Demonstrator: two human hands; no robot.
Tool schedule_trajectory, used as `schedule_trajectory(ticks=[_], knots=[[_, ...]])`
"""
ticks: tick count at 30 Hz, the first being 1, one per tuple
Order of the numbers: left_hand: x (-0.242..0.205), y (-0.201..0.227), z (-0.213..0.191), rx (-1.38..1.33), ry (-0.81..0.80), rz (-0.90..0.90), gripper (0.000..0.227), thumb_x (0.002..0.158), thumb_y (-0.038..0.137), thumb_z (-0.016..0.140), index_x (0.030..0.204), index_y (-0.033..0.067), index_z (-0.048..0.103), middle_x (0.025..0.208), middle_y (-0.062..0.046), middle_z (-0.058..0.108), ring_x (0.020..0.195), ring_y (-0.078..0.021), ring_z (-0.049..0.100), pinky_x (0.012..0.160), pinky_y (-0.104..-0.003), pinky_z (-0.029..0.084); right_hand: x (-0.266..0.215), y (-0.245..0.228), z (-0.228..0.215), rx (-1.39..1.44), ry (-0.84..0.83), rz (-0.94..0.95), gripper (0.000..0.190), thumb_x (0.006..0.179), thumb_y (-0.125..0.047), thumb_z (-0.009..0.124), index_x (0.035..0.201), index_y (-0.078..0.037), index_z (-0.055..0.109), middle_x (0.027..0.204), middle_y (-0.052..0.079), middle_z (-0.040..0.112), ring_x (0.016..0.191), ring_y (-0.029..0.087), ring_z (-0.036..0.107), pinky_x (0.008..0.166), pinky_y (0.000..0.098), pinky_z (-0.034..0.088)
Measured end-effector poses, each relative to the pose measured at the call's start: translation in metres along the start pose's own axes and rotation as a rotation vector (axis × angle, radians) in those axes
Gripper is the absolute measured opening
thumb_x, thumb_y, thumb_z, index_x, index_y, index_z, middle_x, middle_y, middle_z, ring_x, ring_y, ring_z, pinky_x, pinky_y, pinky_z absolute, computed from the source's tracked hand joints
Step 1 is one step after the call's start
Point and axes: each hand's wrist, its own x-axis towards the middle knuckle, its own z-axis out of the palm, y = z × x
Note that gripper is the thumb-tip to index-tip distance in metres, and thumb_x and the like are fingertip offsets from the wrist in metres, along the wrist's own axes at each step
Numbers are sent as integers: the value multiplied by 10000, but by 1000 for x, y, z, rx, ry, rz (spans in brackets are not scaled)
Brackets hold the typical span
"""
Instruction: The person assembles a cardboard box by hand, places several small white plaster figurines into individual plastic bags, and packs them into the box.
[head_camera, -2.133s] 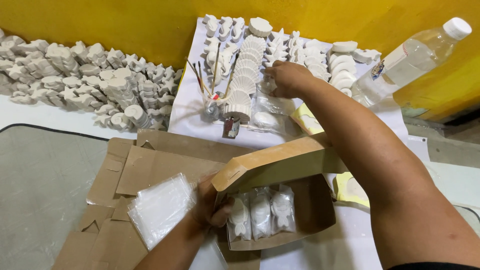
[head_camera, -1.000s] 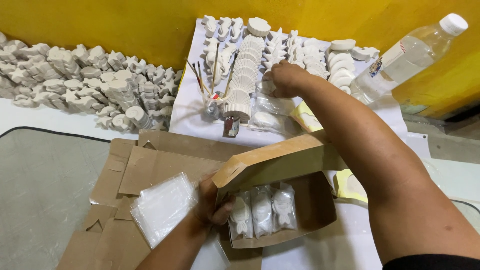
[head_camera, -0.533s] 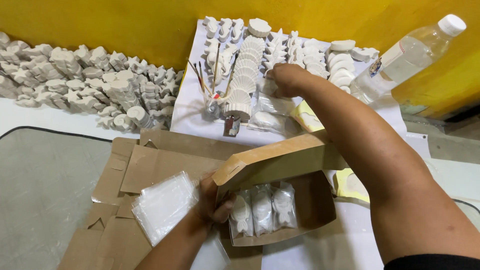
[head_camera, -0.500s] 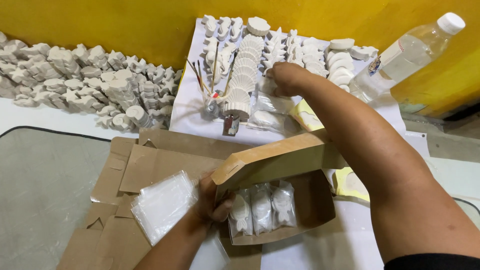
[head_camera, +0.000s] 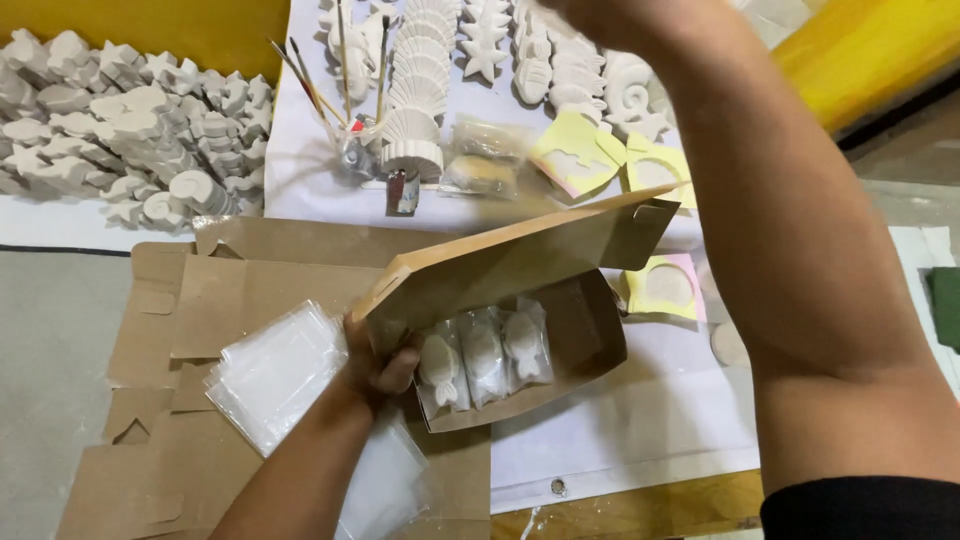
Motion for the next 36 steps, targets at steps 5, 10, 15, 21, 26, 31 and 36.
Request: schedule_trajectory(ticks=[5, 10, 15, 21, 26, 31, 36], knots=[[3, -10, -3, 13, -38, 214, 174, 802, 167, 635, 718, 97, 500, 564, -27, 449, 495, -153, 315, 461, -258, 335, -128, -54, -54, 334, 162, 45, 206, 898, -82, 843, 983, 21, 687, 824, 142, 679, 704, 236, 636, 592, 333, 523], [11, 1, 4, -21, -9, 171, 149, 780, 100, 633, 704, 85, 505, 570, -31, 452, 508, -164, 350, 496, -266, 375, -202, -64, 18, 676, 174, 185, 160, 839, -63, 863, 880, -3, 720, 673, 52, 611, 576, 123, 541, 503, 230, 460], [14, 2, 4, -53, 25, 130, 147, 751, 13, 631, 685, 70, 512, 578, -37, 455, 525, -177, 396, 540, -276, 427, -226, -31, 102, 694, -108, 490, 233, 770, -157, 881, 734, 13, 726, 488, 79, 518, 496, 203, 453, 511, 331, 376], [7, 1, 1, -43, 37, 115, 115, 715, 20, 644, 814, -26, 606, 650, -74, 537, 563, -212, 490, 593, -340, 510, -229, -23, 139, 499, -243, 691, 415, 796, -312, 870, 1041, 12, 782, 828, 210, 791, 886, 412, 770, 783, 453, 577], [7, -5, 0, 3, 25, 169, 186, 782, 36, 643, 927, -80, 628, 690, -115, 572, 631, -204, 548, 660, -343, 529, -217, -29, 143, 322, -283, 669, 474, 851, -231, 781, 1253, 3, 686, 1046, 252, 767, 1068, 442, 727, 865, 512, 606], [17, 2, 0, 194, -15, 376, 212, 841, -13, 600, 1037, -90, 624, 763, -159, 589, 651, -236, 565, 666, -308, 505, -217, -31, 157, 347, -331, 662, 521, 848, -210, 748, 1290, 12, 583, 1081, 264, 740, 1079, 446, 720, 833, 521, 619], [20, 12, 3, -12, 47, 154, 111, 785, 14, 645, 864, -60, 620, 671, -123, 549, 597, -194, 536, 616, -339, 528, -225, -49, 150, 111, -345, 509, 398, 854, -74, 618, 1220, 81, 611, 997, 331, 722, 915, 480, 752, 738, 519, 648]])
